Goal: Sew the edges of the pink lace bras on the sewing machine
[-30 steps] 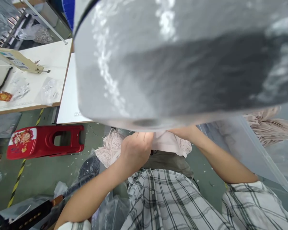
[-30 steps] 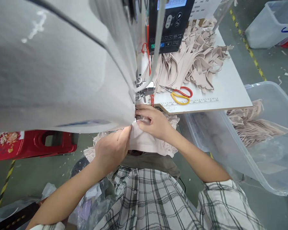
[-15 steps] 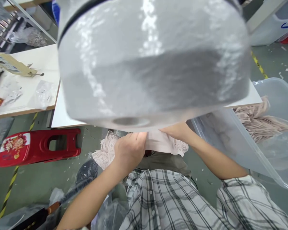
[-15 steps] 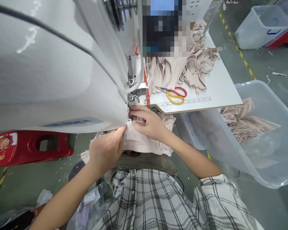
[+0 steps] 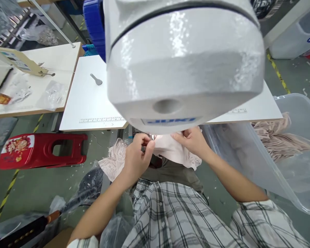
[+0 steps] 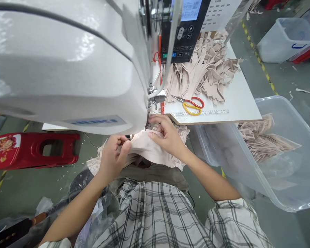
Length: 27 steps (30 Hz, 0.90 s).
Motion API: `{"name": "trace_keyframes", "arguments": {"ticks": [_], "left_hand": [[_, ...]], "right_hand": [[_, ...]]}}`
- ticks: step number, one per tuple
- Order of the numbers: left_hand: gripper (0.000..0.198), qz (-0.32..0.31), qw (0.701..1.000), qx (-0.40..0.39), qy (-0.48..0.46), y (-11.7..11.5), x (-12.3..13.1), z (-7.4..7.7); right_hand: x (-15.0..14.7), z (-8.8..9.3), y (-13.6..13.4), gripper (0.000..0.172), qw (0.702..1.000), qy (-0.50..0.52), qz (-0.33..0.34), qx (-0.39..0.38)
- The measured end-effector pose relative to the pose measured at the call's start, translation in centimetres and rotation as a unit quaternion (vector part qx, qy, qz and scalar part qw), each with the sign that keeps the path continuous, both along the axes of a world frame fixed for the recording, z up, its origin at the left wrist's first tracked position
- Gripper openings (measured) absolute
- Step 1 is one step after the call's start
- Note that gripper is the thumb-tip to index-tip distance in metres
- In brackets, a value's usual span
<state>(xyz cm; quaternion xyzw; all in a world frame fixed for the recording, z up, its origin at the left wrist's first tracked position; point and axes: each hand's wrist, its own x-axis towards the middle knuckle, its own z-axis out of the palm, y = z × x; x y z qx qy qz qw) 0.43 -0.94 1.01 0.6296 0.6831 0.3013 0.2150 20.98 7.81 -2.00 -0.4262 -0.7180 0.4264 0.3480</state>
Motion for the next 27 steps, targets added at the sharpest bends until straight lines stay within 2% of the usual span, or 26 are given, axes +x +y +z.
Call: {"name": "trace_keyframes", "arguments": {"ticks": [2, 4, 8, 10, 12, 14, 17, 20, 22, 24, 26, 27], "left_hand": [[0.032, -0.011, 0.996, -0.057, -0.067, 0.1, -0.5, 0.2], [0.038, -0.072, 0.984, -0.122, -0.107, 0.3, -1.1, 0.5], [0.042, -0.197, 0.938, -0.204, -0.199, 0.3, -1.6, 0.7], [0.041, -0.221, 0.908, -0.211, -0.286, -0.3, -1.8, 0.7], [0.040, -0.203, 0.887, -0.212, -0.356, -1.4, -2.3, 0.7], [0.040, -0.130, 0.890, -0.197, -0.391, -3.0, -3.5, 0.8], [0.046, 0.014, 0.904, -0.139, -0.405, -5.5, -5.8, 0.7], [0.048, 0.073, 0.908, -0.113, -0.397, -7.0, -7.7, 0.5], [0.047, 0.069, 0.910, -0.128, -0.388, -7.3, -8.5, 0.1], [0.046, 0.041, 0.911, -0.161, -0.377, -7.0, -8.8, -0.4], [0.040, 0.023, 0.930, -0.169, -0.327, -6.4, -8.5, -1.2], [0.036, 0.040, 0.949, -0.148, -0.277, -6.1, -8.2, -1.6]], "right_hand": [[0.6, -0.3, -0.6, 0.031, 1.000, -0.014, -0.009, 0.010], [1.2, -0.3, -1.7, 0.023, 0.998, -0.054, 0.000, 0.018], [1.6, 1.1, -5.4, 0.033, 0.994, -0.071, 0.072, -0.035], [1.1, 2.0, -7.5, 0.037, 0.988, -0.031, 0.118, -0.090], [0.0, 2.5, -9.1, 0.040, 0.977, 0.025, 0.147, -0.152], [-1.8, 2.4, -9.9, 0.041, 0.963, 0.071, 0.164, -0.204], [-5.6, 1.3, -9.4, 0.039, 0.940, 0.111, 0.214, -0.243], [-9.8, 0.1, -8.3, 0.052, 0.903, 0.179, 0.251, -0.300], [-11.6, -0.5, -7.7, 0.056, 0.866, 0.231, 0.226, -0.383], [-12.4, -1.1, -7.5, 0.049, 0.830, 0.262, 0.168, -0.462], [-12.2, -2.0, -7.5, 0.042, 0.825, 0.282, 0.091, -0.481], [-11.9, -2.5, -7.5, 0.040, 0.836, 0.289, 0.051, -0.463]]}}
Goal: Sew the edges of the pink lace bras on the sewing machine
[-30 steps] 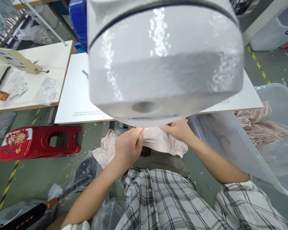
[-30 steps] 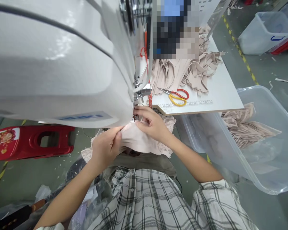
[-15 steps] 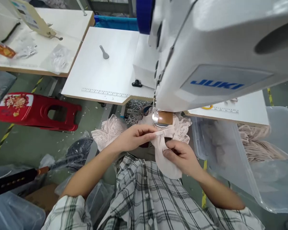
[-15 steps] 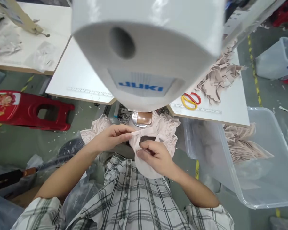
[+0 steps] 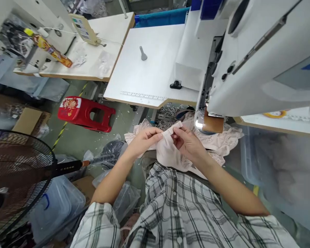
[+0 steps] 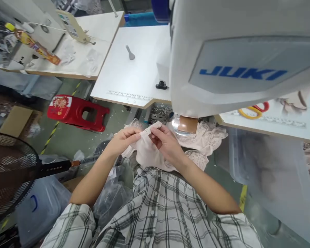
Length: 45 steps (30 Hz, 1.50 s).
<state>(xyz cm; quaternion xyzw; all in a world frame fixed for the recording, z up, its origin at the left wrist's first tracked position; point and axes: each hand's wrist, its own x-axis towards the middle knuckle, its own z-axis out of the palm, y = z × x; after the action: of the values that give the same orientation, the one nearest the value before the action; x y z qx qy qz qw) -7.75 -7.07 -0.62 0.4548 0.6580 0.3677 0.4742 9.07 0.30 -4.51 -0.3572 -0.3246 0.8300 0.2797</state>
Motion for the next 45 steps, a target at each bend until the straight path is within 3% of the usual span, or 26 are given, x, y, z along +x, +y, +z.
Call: {"name": "trace_keyframes", "arguments": {"ticks": [3, 4, 6, 9, 12, 14, 17, 20, 24, 29, 31, 34, 36, 38, 39, 42, 45], "left_hand": [[0.027, 0.092, 0.981, 0.047, 0.164, 0.8, 1.7, -1.7], [0.028, 0.095, 0.982, 0.037, 0.159, 1.1, 2.5, -2.3], [0.035, 0.042, 0.998, -0.017, 0.046, 1.5, 4.1, -3.5], [0.039, 0.008, 0.994, -0.046, -0.098, 2.1, 5.9, -4.7], [0.033, 0.041, 0.999, 0.002, -0.009, 2.3, 6.6, -4.7], [0.031, 0.024, 0.998, 0.026, 0.049, 2.3, 6.8, -4.1], [0.032, -0.031, 0.998, 0.026, 0.038, 2.1, 7.0, -2.8], [0.033, -0.044, 0.998, 0.018, 0.030, 2.0, 7.4, -1.9], [0.032, -0.039, 0.998, 0.010, 0.047, 2.3, 8.1, -1.7], [0.031, -0.010, 0.998, 0.012, 0.063, 3.6, 9.3, -2.4], [0.035, -0.010, 0.997, 0.016, 0.074, 4.2, 9.6, -2.7], [0.037, -0.040, 0.995, 0.020, 0.090, 4.7, 9.3, -3.0], [0.038, -0.069, 0.991, 0.024, 0.116, 4.7, 8.7, -3.2], [0.040, -0.098, 0.983, 0.029, 0.152, 4.6, 8.3, -3.3], [0.041, -0.112, 0.980, 0.028, 0.165, 4.5, 8.2, -3.2], [0.042, -0.142, 0.976, 0.015, 0.162, 4.2, 8.3, -2.7], [0.037, -0.144, 0.982, -0.014, 0.125, 4.1, 8.3, -1.9]], "right_hand": [[1.4, -1.9, -0.4, 0.030, 0.987, -0.067, -0.091, 0.116], [1.9, -2.5, -0.5, 0.026, 0.975, -0.098, -0.096, 0.174], [2.9, -3.5, -0.8, 0.018, 0.935, -0.168, -0.076, 0.304], [4.5, -4.4, -1.2, 0.016, 0.842, -0.251, -0.031, 0.477], [6.2, -4.3, -1.1, 0.018, 0.785, -0.291, -0.018, 0.547], [7.2, -3.9, -0.8, 0.022, 0.766, -0.315, -0.027, 0.560], [7.8, -3.0, 0.0, 0.034, 0.751, -0.338, -0.007, 0.567], [7.7, -2.5, 0.7, 0.037, 0.769, -0.342, 0.024, 0.540], [7.5, -2.7, 0.7, 0.030, 0.778, -0.348, -0.014, 0.523], [7.5, -3.6, 0.0, 0.026, 0.718, -0.337, -0.098, 0.601], [8.2, -3.8, 0.3, 0.031, 0.693, -0.330, -0.064, 0.638], [11.3, -3.3, 3.2, 0.045, 0.666, -0.365, 0.002, 0.651], [14.7, -2.3, 6.8, 0.055, 0.647, -0.436, -0.038, 0.624], [18.3, -0.9, 11.1, 0.049, 0.620, -0.518, -0.103, 0.580], [19.8, -0.1, 13.2, 0.045, 0.588, -0.594, -0.096, 0.541], [22.1, 1.7, 17.6, 0.043, 0.521, -0.705, 0.070, 0.475], [22.1, 2.4, 17.6, 0.033, 0.501, -0.712, 0.138, 0.472]]}}
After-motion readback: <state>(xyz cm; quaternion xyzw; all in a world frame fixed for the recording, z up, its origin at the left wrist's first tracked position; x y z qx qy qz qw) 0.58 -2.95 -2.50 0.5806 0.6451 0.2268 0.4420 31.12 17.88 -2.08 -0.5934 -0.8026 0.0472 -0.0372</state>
